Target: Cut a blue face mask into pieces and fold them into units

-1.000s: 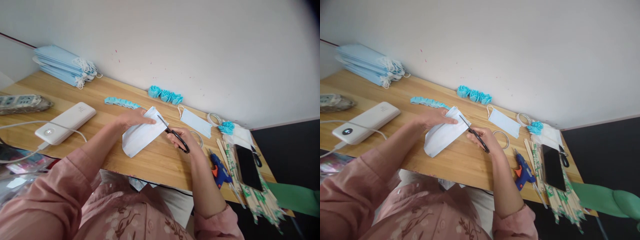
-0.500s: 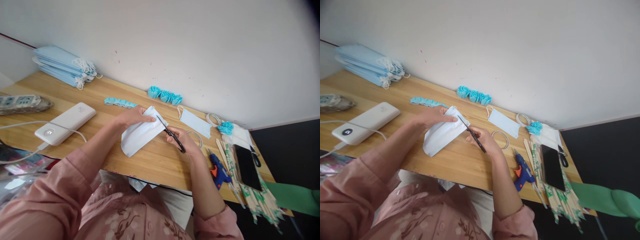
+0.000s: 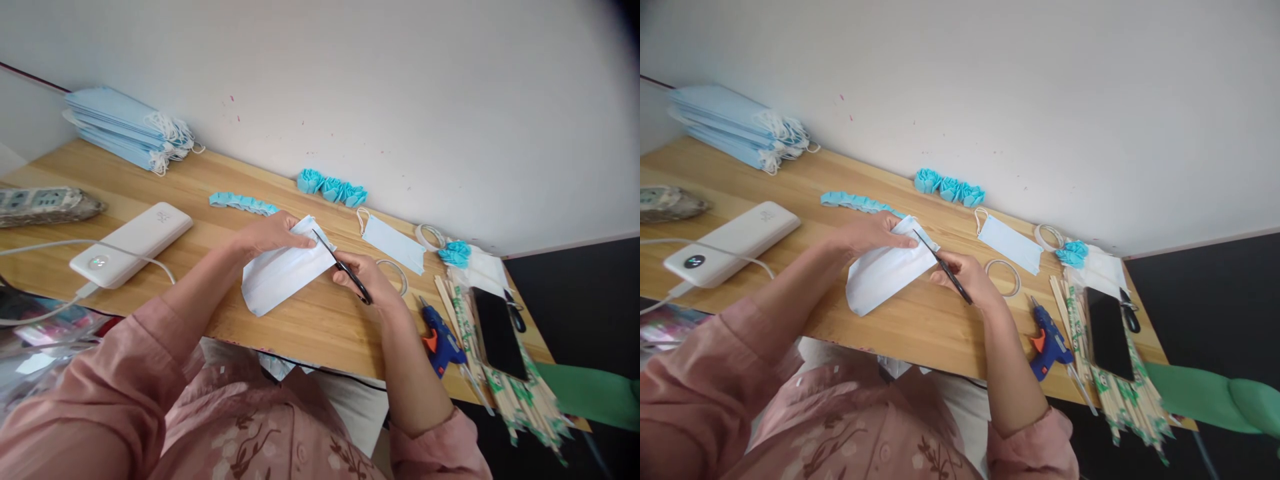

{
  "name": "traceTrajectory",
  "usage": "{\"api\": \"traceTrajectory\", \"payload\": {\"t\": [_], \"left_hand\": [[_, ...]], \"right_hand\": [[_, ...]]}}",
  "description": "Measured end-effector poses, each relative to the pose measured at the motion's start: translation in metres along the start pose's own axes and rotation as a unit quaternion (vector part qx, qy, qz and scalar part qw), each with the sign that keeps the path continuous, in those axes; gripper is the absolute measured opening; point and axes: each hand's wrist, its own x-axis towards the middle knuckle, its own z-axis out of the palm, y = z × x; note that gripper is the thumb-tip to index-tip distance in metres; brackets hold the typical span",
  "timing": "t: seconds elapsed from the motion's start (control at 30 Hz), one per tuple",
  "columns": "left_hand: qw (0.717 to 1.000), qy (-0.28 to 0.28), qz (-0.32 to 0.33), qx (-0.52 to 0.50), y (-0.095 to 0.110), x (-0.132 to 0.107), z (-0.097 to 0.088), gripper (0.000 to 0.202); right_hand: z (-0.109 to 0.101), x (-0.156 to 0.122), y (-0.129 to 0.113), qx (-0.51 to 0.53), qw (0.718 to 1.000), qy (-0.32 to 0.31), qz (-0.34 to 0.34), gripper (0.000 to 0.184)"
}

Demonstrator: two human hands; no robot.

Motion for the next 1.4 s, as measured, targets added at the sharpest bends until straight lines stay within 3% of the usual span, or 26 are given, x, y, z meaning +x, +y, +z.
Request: {"api": "traceTrajectory", "payload": {"t": [0.37, 0.9, 1.13, 1.4], "left_hand": [[1.000, 0.001, -0.015, 0.003, 0.001, -0.001, 0.000, 0.044], [1.000, -0.008, 0.004, -0.010, -0.003, 0.001, -0.002, 0.040], [1.000, 0.013, 0.016, -0.023, -0.002, 0.000, -0.005, 0.036], [0.998, -0.010, 0.024, -0.062, -0.009, 0.003, -0.007, 0.033]], "right_hand": [[0.002, 0.003, 0.010, -0.003, 1.000, 0.025, -0.003, 0.038], [0.003, 0.003, 0.018, 0.020, 0.997, 0.041, 0.057, 0.040], [0.003, 0.004, 0.012, -0.056, 0.995, 0.085, 0.016, 0.042], [0.004, 0.002, 0.009, -0.063, 0.995, 0.071, -0.016, 0.044]]}}
